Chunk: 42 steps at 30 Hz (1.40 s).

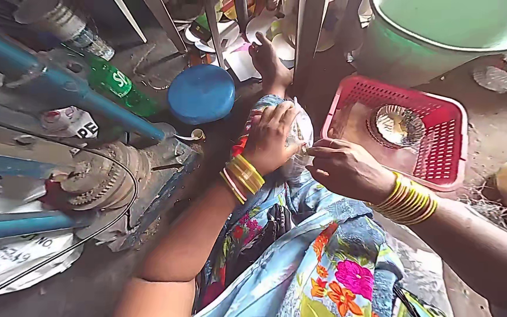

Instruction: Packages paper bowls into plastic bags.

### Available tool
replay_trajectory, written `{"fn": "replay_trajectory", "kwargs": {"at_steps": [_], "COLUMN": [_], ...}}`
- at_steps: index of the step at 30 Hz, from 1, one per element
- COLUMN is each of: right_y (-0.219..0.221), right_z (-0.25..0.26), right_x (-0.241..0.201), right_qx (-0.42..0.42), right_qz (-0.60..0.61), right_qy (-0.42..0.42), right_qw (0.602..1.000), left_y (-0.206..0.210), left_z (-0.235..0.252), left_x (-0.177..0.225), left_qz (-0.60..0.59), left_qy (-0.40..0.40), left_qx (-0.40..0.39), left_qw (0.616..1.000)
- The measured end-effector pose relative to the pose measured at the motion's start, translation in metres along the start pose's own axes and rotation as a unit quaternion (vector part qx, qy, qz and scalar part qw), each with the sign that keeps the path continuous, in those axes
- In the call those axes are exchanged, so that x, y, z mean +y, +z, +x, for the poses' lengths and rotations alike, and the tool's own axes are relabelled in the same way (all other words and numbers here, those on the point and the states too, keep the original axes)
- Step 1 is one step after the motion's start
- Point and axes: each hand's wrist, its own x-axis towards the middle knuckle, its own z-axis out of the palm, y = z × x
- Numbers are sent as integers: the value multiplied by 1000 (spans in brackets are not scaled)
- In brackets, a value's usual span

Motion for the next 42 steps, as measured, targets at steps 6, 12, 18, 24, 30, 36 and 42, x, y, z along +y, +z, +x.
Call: {"fn": "replay_trajectory", "kwargs": {"at_steps": [6, 12, 18, 24, 30, 36, 42], "right_y": [4, -49, -37, -16, 79, 88, 103], "right_z": [7, 4, -30, 0, 9, 14, 18], "right_x": [6, 10, -6, -7, 8, -14, 0], "right_qx": [-11, 26, -7, 131, -130, -201, -86], "right_qz": [7, -85, -63, 14, -21, 0, -31], "right_qy": [-17, 38, 78, 191, 315, 245, 212], "right_qw": [1000, 995, 995, 973, 940, 948, 973], "left_y": [-1, -21, 28, 65, 61, 61, 96], "left_z": [48, 19, -42, -90, -111, -87, -35], "left_x": [-22, -14, 9, 18, 38, 24, -3], "left_qz": [-53, -33, -108, -102, -113, -90, 134], "left_qy": [-19, 54, -4, 20, 73, 4, -115], "left_qx": [-88, 200, 129, 0, 56, 68, -152], "left_qw": [995, 978, 986, 995, 989, 994, 972]}}
